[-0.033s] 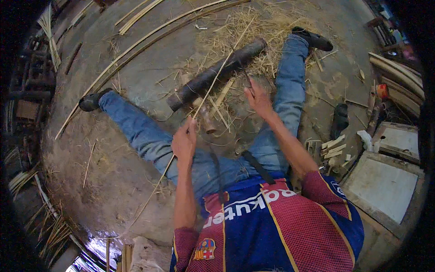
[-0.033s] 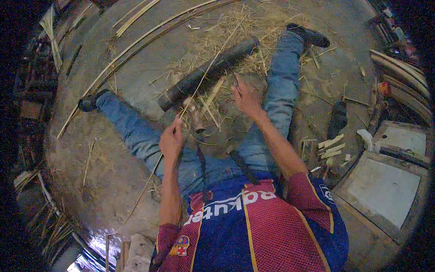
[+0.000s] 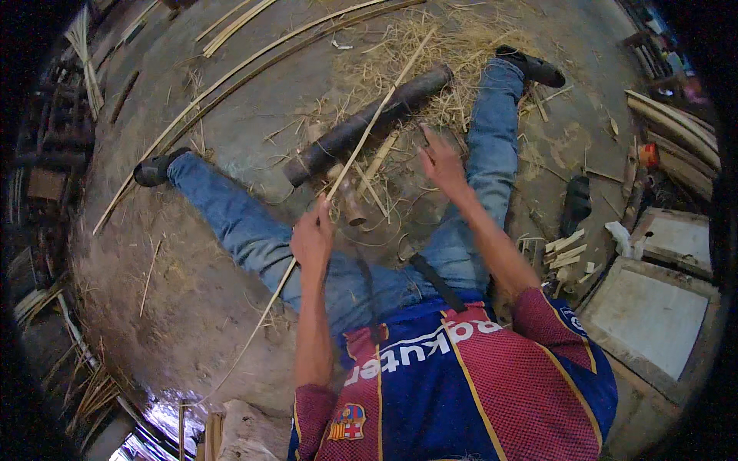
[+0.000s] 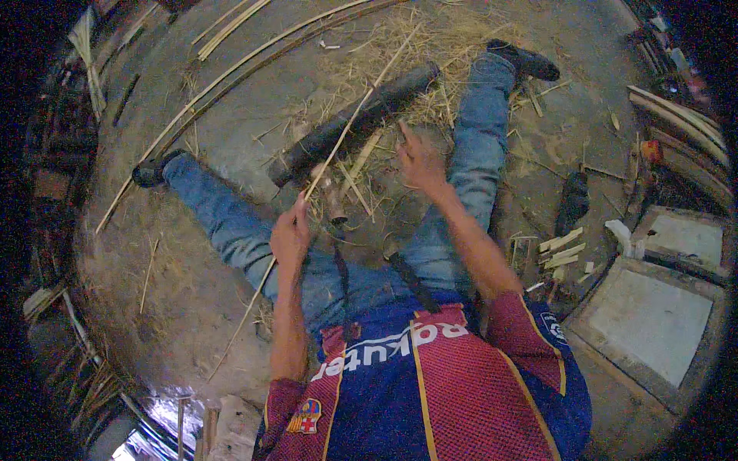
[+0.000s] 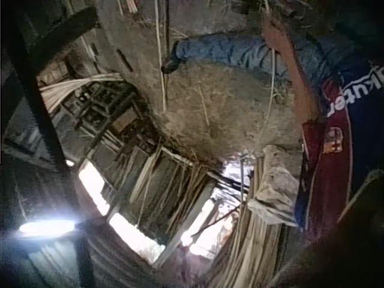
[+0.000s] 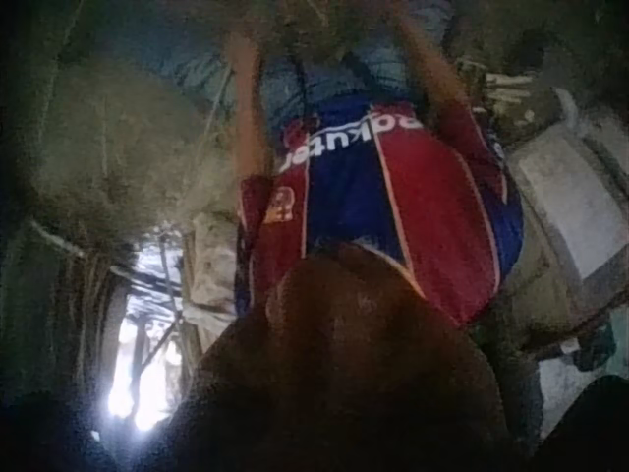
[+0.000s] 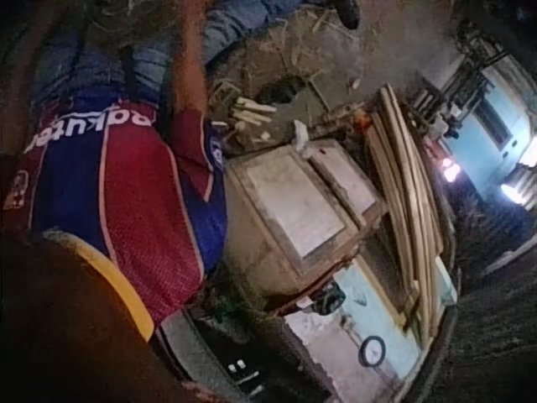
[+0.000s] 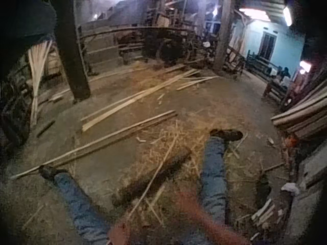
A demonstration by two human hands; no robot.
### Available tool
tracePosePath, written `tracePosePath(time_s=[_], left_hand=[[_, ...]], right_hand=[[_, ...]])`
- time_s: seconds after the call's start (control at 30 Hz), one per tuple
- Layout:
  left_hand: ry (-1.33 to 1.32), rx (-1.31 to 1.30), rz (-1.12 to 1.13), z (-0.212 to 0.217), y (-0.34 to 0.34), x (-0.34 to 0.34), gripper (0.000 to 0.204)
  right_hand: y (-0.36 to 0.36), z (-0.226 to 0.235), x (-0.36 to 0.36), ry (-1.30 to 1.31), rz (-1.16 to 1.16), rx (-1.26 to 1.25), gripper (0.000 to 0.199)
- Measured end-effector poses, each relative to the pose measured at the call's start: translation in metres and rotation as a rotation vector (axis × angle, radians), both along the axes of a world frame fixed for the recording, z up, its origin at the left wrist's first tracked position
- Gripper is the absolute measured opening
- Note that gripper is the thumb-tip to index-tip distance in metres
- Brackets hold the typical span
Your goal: The person sits on the floor and uses a knife to shave thin strips from a long bamboo rod, holding it against a cylindrical support. The person repeatedly scrapes the bamboo to thin it and occasionally adjusts the rod's position.
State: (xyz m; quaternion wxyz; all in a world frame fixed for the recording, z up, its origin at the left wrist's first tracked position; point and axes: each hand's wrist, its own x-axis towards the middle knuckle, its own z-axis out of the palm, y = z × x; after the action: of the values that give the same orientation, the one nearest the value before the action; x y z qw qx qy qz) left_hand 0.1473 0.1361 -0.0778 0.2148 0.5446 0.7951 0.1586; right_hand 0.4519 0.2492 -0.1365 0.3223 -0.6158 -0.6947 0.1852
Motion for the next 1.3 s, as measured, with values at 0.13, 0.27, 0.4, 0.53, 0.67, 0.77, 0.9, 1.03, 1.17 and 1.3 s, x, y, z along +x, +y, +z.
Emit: tracePosePath(time_s=[0.13,0.27,0.4,0.53,0.67,0.77,0.9,1.03,1.17,1.3], left_hand=[[-0.027,0.037,0.055,-0.008,0.006,0.003,0.036],[0.063,0.020,0.032,-0.011,0.006,0.007,0.037],[0.047,0.014,0.003,-0.016,0.016,-0.001,0.039],[-0.085,-0.128,-0.017,-0.010,0.025,-0.011,0.043],[-0.176,-0.128,0.016,0.004,0.032,-0.008,0.042],[-0.169,-0.151,0.026,0.008,0.029,-0.010,0.041],[-0.101,-0.159,0.031,0.009,0.029,-0.003,0.041],[-0.082,-0.113,0.036,-0.006,0.025,-0.012,0.041],[-0.056,-0.066,-0.001,-0.013,0.013,-0.020,0.041],[-0.080,-0.116,-0.018,0.013,0.022,-0.018,0.040]], right_hand=[[0.008,0.022,0.010,-0.153,-0.097,-0.245,0.046],[0.004,0.005,0.005,-0.273,-0.082,-0.428,0.049],[-0.018,0.008,-0.022,-0.265,0.339,-0.602,0.057],[-0.036,0.010,-0.027,-0.240,0.354,-0.378,0.059],[-0.016,0.020,-0.027,-0.292,0.206,-0.498,0.059],[-0.025,0.034,-0.031,-0.425,0.334,-0.454,0.058],[0.006,0.017,-0.005,-0.290,0.105,-0.448,0.057],[-0.010,0.000,-0.023,-0.418,0.306,-0.299,0.062],[0.034,-0.001,0.018,-0.297,-0.027,-0.321,0.064],[0.042,-0.005,0.023,-0.240,0.122,-0.409,0.063]])
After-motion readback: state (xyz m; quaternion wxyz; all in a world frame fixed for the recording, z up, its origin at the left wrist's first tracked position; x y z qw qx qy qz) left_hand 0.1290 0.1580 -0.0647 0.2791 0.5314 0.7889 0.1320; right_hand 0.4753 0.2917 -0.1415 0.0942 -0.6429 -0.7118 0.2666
